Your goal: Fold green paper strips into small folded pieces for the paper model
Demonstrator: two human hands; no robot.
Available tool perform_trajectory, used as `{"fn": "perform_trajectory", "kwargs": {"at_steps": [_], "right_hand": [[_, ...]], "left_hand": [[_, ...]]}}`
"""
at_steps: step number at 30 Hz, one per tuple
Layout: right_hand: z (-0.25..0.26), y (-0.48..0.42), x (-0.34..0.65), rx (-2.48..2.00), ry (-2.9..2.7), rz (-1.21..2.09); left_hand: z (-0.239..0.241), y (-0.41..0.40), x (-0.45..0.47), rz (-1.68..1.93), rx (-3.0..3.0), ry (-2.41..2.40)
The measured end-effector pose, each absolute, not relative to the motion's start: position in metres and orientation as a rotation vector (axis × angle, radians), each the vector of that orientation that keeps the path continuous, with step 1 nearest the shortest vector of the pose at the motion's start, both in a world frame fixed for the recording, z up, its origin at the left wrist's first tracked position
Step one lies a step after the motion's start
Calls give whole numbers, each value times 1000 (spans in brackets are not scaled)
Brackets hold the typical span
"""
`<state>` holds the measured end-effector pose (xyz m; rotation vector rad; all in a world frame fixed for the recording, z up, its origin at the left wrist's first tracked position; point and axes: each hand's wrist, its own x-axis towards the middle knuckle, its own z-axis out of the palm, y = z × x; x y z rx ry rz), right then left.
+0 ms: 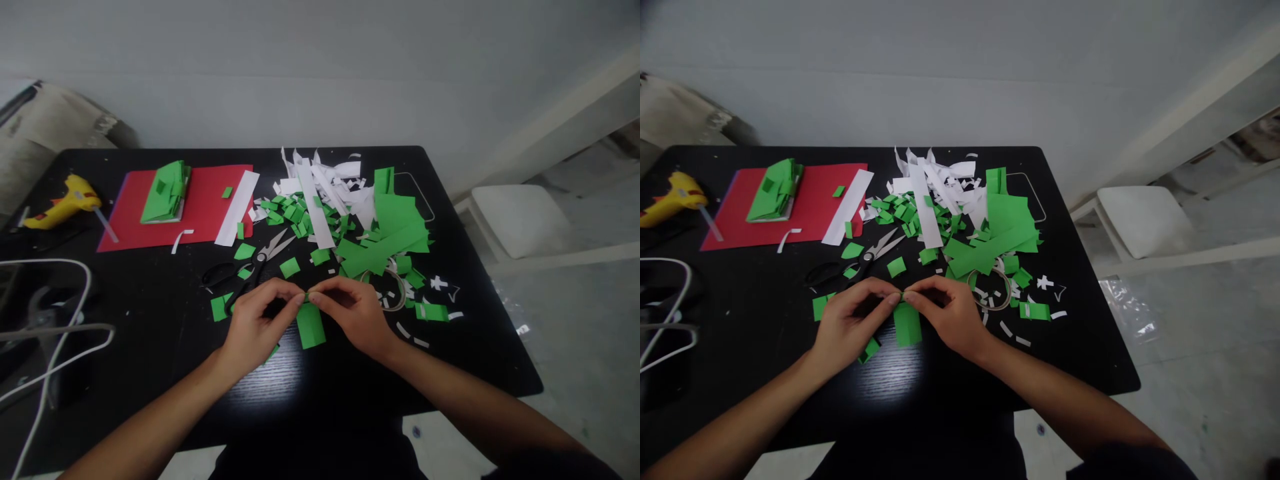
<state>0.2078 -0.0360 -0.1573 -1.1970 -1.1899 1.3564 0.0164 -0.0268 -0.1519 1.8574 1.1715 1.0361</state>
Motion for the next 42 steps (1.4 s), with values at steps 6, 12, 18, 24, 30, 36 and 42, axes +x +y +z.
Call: {"fn": "perform_trajectory", "kwargs": {"at_steps": [6,12,18,24,30,36,42], "right_hand": [[-155,-36,209,-1220,-1206,1360],[-154,-35,210,-1235,-1186,1346],[-154,-33,210,-1244,-1203,1359],[-154,-34,211,-1261,-1198,1334],[-155,-33,211,-1263,-1175,1316],[-157,-34,210,-1200,-1132,1326],[-158,-35,209,-1203,-1161,1313]], "left_hand": [[-151,-27,17,1026,1841,1172],[-153,-26,15,992,1776,1200],[-152,-24,16,1001,1648,1205],[-152,-25,17,1009,1581,1204],[-151,-24,15,1014,1578,1216],[-155,-24,16,1033,1628,1252],[-154,-25,15,1050,1738,1200]]}}
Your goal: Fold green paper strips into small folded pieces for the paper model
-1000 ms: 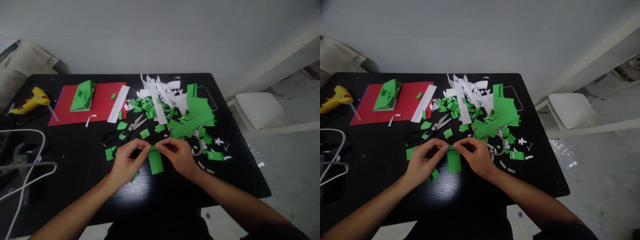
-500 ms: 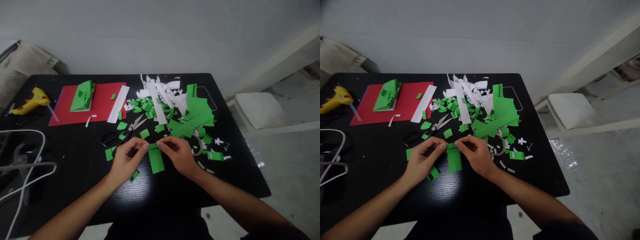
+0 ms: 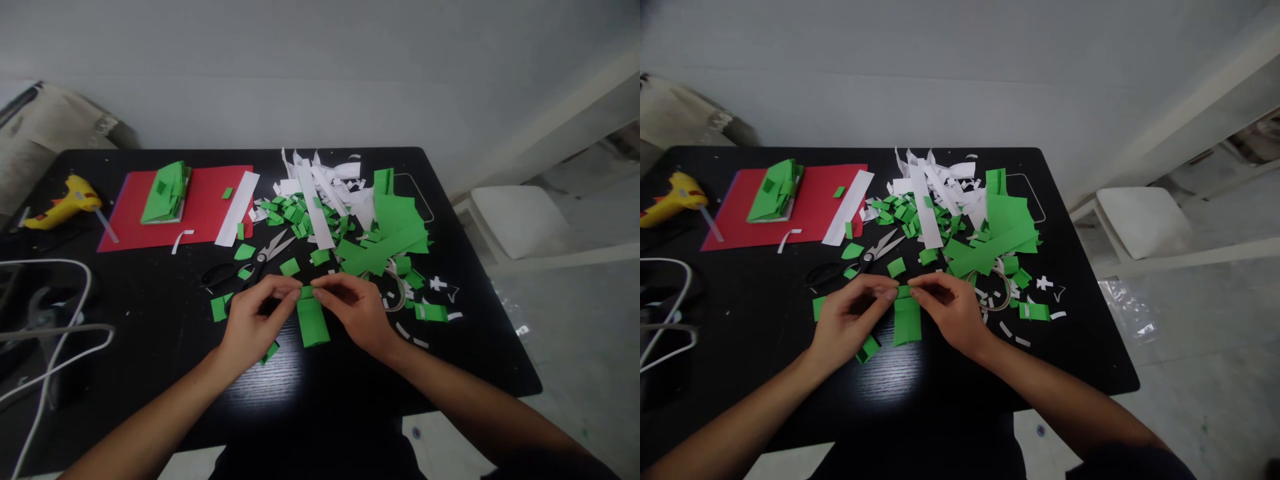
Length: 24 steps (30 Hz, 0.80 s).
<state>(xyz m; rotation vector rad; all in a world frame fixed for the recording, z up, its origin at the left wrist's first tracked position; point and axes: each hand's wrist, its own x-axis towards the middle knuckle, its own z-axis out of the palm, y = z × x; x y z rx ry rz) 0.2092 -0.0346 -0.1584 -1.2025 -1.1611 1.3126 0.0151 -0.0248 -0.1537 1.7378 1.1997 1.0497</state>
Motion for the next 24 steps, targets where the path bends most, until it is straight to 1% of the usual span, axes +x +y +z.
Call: {"fn": "perform_trajectory", "kwargs": {"at_steps": [16,24], "right_hand": [[-159,-35,209,-1227,-1178,1316],[-162,-35,209,-1174,-1115,1372]], "left_hand": [[-154,-24,15,1028,1798,1201],[-156,-25,14,1085,1834,1176]]}}
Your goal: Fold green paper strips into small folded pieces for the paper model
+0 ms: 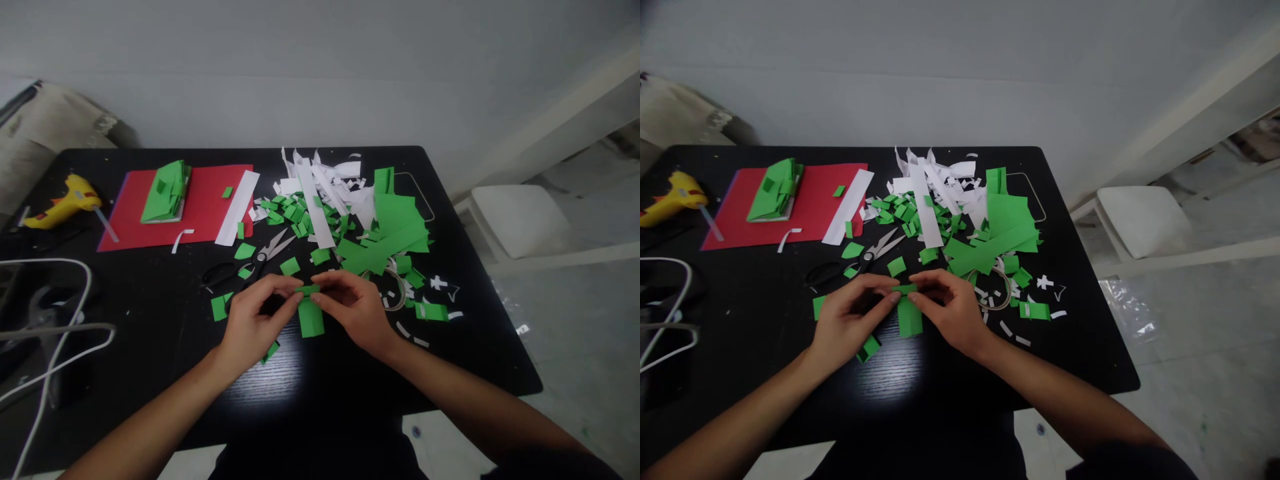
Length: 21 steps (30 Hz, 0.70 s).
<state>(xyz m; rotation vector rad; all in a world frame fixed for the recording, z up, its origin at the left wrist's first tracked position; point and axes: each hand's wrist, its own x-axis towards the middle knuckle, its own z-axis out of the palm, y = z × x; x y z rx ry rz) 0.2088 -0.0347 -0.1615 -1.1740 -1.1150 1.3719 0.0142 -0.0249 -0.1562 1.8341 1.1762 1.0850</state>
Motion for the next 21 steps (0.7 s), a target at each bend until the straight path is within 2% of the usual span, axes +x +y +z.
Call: {"fn": "perform_trajectory", "kwargs": {"at_steps": [21], "right_hand": [[-166,-42,206,-1159,-1138,1287]], "left_hand": [[-152,-23,14,1101,2001,1000]]}}
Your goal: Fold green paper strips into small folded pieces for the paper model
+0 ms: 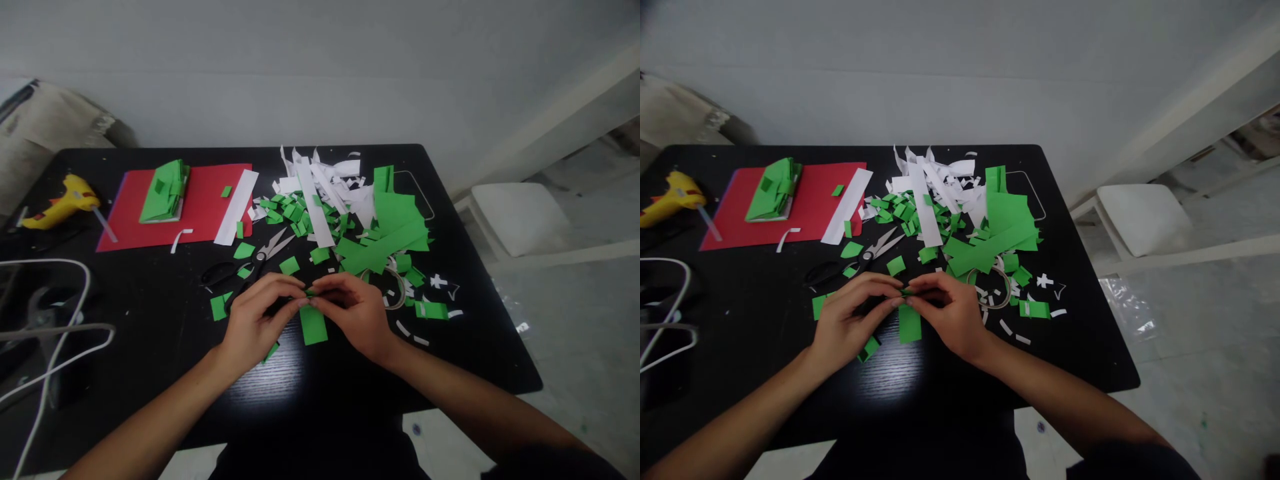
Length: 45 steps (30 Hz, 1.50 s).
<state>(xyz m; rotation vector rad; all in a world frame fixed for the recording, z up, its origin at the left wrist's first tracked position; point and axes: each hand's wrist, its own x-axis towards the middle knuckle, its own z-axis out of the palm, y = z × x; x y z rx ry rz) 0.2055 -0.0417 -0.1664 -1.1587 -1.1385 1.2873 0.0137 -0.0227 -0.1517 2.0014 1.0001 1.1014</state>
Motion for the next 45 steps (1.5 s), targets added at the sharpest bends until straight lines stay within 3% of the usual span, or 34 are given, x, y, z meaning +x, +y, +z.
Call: {"fn": "perform_trajectory", "kwargs": {"at_steps": [21,39,45], "right_hand": [[-159,-42,207,-1176,-1305,1178],[-159,-36,208,-1207,-1198,1356],[-157,-37,209,-1233,-1270,1273]], "left_hand": [[-153,-26,14,1121,2011,1023],[-153,-27,13,1114,1896,1193],[-154,-29,15,1117,1755,1177]]}}
